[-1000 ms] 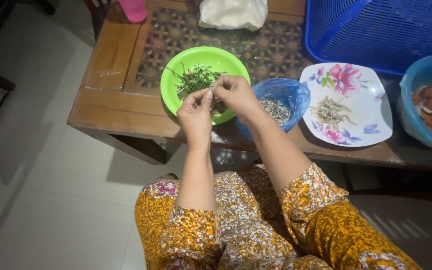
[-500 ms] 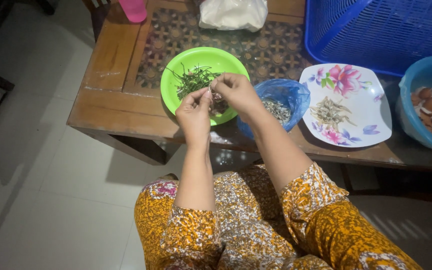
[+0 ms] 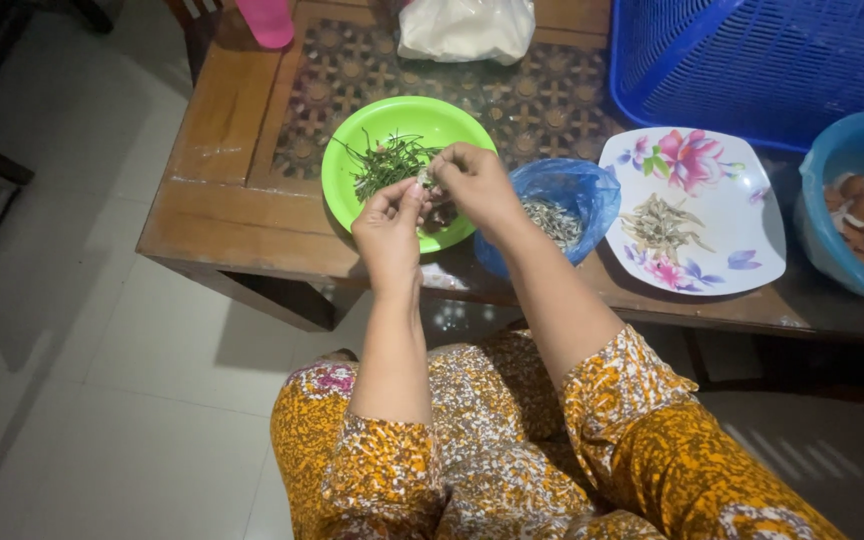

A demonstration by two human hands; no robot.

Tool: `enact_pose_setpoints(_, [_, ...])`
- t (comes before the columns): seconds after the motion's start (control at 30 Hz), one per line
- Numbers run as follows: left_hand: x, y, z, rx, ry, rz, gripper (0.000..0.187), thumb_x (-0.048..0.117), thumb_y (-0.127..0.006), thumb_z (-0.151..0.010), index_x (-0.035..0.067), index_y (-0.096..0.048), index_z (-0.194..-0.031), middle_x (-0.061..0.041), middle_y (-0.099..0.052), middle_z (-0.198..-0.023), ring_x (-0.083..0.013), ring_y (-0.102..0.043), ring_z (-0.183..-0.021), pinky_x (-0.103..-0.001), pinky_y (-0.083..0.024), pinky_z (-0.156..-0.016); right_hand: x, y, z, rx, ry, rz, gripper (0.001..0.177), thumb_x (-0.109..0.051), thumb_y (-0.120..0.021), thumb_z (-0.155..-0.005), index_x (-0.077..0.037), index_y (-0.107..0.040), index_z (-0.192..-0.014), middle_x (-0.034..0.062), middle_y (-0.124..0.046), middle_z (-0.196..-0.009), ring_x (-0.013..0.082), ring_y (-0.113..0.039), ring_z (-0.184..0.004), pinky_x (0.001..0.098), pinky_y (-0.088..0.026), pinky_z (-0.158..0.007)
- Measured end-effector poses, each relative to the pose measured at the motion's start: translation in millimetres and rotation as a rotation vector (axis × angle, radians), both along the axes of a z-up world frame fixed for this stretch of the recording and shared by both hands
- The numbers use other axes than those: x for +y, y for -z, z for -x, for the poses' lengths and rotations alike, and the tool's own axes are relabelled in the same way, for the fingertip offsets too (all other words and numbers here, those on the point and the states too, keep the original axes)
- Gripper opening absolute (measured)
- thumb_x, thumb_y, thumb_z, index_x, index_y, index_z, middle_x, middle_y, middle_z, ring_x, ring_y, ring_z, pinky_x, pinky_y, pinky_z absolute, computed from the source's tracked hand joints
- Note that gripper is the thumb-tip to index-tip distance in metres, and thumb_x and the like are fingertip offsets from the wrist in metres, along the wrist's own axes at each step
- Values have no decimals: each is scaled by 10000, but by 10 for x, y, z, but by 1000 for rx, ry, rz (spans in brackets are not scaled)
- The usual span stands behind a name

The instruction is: Picking small dried fish from a plastic bag and placing them into a bowl.

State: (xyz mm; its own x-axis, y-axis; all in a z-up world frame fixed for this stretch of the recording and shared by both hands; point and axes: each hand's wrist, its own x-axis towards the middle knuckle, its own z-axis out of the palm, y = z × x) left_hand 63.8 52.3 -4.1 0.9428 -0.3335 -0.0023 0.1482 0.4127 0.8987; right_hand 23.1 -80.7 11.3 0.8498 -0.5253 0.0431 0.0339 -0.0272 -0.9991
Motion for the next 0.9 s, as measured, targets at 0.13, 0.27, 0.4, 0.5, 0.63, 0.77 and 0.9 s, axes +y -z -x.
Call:
enact_pose_setpoints(0.13, [7, 14, 1, -18, -10, 14, 134, 32, -725, -946, -36, -744, -1060, -46, -739, -847, -81, -659, -701, -206, -512, -630, 14, 0, 34, 17, 43, 98, 211, -140, -597, -1024, 13, -724, -955, 49, -689, -847, 97, -614, -750, 263, -516, -683])
enact_pose_setpoints(0.27, [8, 8, 24, -24, -23, -7, 128, 35, -723, -945, -28, -741, -1055, -41, -742, -855, -73, -660, -713, -206, -505, -616, 120, -152, 91, -33, 98, 217, 200, -71, -654, -860, -24, -688, -1051, 16, -707, -935, 84, -629, -759, 258, -539, -691])
enact_pose_setpoints(0.4, [-32, 41, 79, -47, -34, 20, 123, 18, -739, -945, -26, -748, -1060, -34, -741, -888, -55, -627, -719, -199, -478, -625, 152, -176, 137, -39, 138, 258, 154, -146, -733, -931, -17, -700, -1008, 24, -738, -916, 88, -676, -837, 259, -556, -746])
enact_pose_setpoints(0.5, [-112, -1, 170, -108, -43, -33, 132, 11, -738, -931, -23, -738, -1058, -32, -743, -915, -50, -643, -748, -198, -489, -628, 188, -281, 286, 46, 64, 37, 186, -186, -714, -914, -13, -684, -975, 46, -701, -829, 138, -662, -727, 314, -559, -633])
enact_pose_setpoints(0.63, [-280, -79, 481, -136, 73, -15, 147, 11, -717, -973, -31, -743, -1112, -33, -734, -956, -43, -622, -768, -192, -490, -658, -22, -206, 620, -48, 204, 286, 175, -178, -730, -939, -7, -726, -979, 40, -716, -879, 101, -633, -829, 270, -500, -723])
enact_pose_setpoints(0.77, [-511, -242, 957, -404, 258, -55, 235, 76, -667, -1035, 18, -714, -1259, -51, -742, -1168, -84, -671, -1027, -229, -535, -912, -350, -288, 1194, -111, 295, 159, 144, -156, -701, -962, -13, -716, -979, 20, -715, -903, 84, -636, -857, 242, -511, -780])
enact_pose_setpoints(0.9, [-827, -392, 1523, -53, 635, -212, 437, 160, -638, -1028, 113, -626, -1463, -138, -751, -1133, -246, -570, -784, -361, -482, -708, -782, -276, 1812, -32, 442, 212, 132, -142, -716, -948, -15, -722, -982, 7, -709, -911, 93, -630, -858, 244, -505, -801])
